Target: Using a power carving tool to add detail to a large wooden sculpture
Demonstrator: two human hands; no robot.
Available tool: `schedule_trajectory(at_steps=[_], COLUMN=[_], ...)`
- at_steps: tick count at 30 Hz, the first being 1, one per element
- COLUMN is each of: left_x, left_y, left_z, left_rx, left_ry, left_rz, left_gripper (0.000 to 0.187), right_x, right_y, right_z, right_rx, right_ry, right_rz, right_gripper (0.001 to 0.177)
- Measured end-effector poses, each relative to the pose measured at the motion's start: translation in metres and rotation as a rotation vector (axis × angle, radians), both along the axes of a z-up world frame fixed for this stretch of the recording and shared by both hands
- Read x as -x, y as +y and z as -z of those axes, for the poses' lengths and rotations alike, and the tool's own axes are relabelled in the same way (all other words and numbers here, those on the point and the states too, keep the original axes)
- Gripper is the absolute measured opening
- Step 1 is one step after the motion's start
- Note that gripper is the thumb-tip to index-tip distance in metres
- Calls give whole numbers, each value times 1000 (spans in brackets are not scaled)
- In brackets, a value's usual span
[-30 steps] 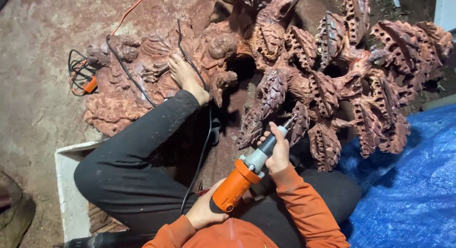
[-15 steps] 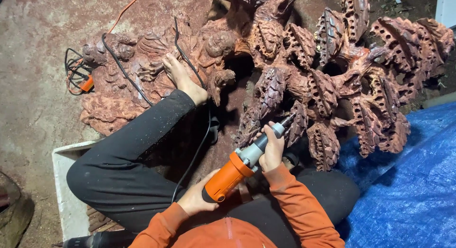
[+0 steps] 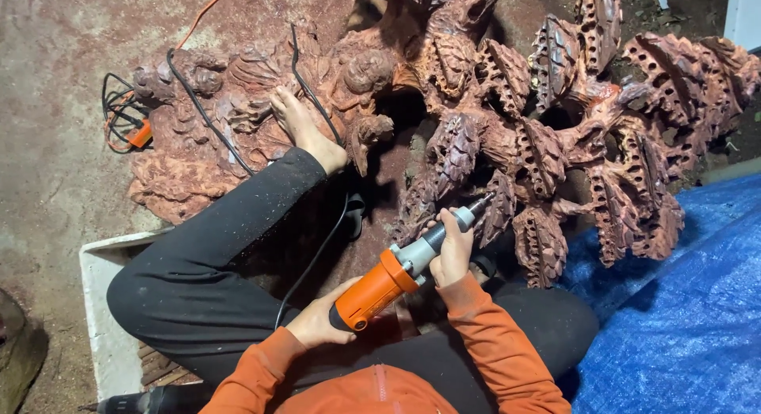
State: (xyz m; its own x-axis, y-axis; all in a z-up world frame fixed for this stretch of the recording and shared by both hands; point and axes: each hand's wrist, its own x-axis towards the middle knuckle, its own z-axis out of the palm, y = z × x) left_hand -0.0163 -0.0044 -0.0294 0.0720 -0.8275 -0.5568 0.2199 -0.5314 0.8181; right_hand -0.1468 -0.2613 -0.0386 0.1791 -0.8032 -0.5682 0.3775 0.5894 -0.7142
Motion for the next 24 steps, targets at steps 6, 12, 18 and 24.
schedule_trajectory(at_steps=[6, 12, 18, 24], left_x=[8, 18, 28, 14], left_y=[4, 7, 2, -6], left_z=[33, 39, 30, 12], left_rx=[138, 173, 183, 165], left_ry=[62, 127, 34, -20], left_rz=[-26, -63, -71, -12], left_gripper=[107, 109, 103, 104], right_x=[-1, 2, 2, 1], right_y=[2, 2, -3, -4], right_z=[4, 6, 1, 1], right_rx=[31, 33, 37, 33], right_ry=[17, 4, -23, -30], right_rz=[7, -6, -28, -17], right_gripper=[36, 40, 46, 47])
